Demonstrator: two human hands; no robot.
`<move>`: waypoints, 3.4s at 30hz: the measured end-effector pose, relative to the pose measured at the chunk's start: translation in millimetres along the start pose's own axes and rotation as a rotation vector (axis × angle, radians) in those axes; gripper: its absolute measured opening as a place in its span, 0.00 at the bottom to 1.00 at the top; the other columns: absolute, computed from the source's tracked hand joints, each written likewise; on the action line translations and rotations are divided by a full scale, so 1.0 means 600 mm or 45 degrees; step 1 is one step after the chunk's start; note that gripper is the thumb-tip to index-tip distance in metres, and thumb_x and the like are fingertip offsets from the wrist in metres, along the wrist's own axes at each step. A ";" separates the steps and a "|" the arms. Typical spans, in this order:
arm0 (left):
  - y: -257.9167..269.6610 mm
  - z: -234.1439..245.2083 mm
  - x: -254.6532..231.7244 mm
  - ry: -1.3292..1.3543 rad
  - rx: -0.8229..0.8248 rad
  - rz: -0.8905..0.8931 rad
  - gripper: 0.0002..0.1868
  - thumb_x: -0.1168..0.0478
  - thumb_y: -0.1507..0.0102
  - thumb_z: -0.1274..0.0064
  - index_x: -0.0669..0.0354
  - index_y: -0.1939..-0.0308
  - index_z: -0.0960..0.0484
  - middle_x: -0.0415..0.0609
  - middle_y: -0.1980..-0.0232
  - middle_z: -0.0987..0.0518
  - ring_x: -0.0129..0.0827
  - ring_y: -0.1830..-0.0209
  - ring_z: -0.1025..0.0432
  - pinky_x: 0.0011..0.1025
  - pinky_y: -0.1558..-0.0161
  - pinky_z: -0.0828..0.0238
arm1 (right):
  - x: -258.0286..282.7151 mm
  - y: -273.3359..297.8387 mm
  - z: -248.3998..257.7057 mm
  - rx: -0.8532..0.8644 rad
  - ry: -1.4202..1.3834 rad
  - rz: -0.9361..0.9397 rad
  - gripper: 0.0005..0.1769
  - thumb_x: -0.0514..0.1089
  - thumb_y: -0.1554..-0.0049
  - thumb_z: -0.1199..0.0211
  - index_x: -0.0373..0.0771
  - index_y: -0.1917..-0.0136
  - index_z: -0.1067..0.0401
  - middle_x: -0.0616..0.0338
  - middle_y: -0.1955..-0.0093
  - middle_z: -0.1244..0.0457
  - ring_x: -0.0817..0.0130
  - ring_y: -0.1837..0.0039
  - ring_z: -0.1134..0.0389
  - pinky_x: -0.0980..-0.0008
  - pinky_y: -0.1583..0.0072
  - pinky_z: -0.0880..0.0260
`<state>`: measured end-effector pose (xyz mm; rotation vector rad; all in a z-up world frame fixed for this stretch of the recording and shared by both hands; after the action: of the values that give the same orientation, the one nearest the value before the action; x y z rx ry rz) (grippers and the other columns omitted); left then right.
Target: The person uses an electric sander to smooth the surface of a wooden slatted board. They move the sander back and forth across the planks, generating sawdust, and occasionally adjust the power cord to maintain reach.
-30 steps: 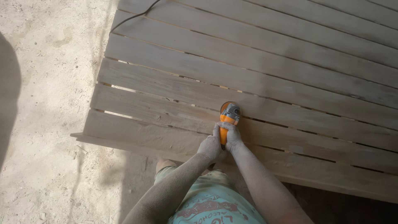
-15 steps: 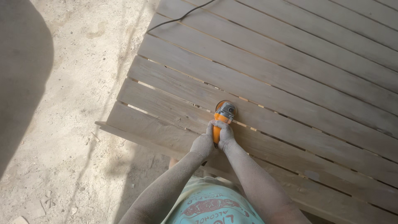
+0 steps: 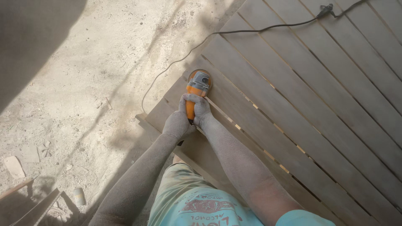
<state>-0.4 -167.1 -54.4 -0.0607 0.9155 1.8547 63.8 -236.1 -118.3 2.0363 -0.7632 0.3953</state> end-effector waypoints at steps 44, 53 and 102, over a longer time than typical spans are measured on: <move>0.035 -0.082 -0.156 -0.075 0.224 -0.166 0.62 0.58 0.44 0.42 0.63 0.20 0.72 0.61 0.53 0.19 0.47 0.52 0.21 0.41 0.44 0.23 | 0.057 0.072 0.175 -0.181 -0.125 0.038 0.20 0.40 0.53 0.34 0.37 0.48 0.33 0.55 0.56 0.36 0.64 0.55 0.32 0.61 0.51 0.25; -0.069 0.068 -0.021 -0.002 0.095 0.056 0.63 0.59 0.42 0.43 0.65 0.21 0.78 0.59 0.59 0.19 0.44 0.57 0.20 0.35 0.49 0.19 | 0.064 -0.078 -0.041 -0.042 0.174 -0.004 0.25 0.40 0.53 0.33 0.35 0.43 0.36 0.52 0.51 0.38 0.65 0.52 0.31 0.65 0.50 0.24; -0.108 0.050 -0.072 -0.027 0.078 -0.073 0.63 0.56 0.43 0.42 0.64 0.21 0.75 0.59 0.55 0.19 0.46 0.54 0.21 0.39 0.47 0.22 | 0.101 -0.087 0.010 -0.078 0.032 -0.019 0.25 0.42 0.54 0.33 0.36 0.45 0.35 0.52 0.53 0.37 0.61 0.54 0.31 0.59 0.51 0.24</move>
<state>82.9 -169.9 -50.9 -0.0294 0.9454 1.7700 143.5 -241.9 -122.4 1.9752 -0.7357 0.3839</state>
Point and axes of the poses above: each hand's wrist, its own y-axis away from the middle knuckle, its own z-axis out of the back of the hand, x = y × z, the point moved 8 cm from there along -y, towards the middle knuckle
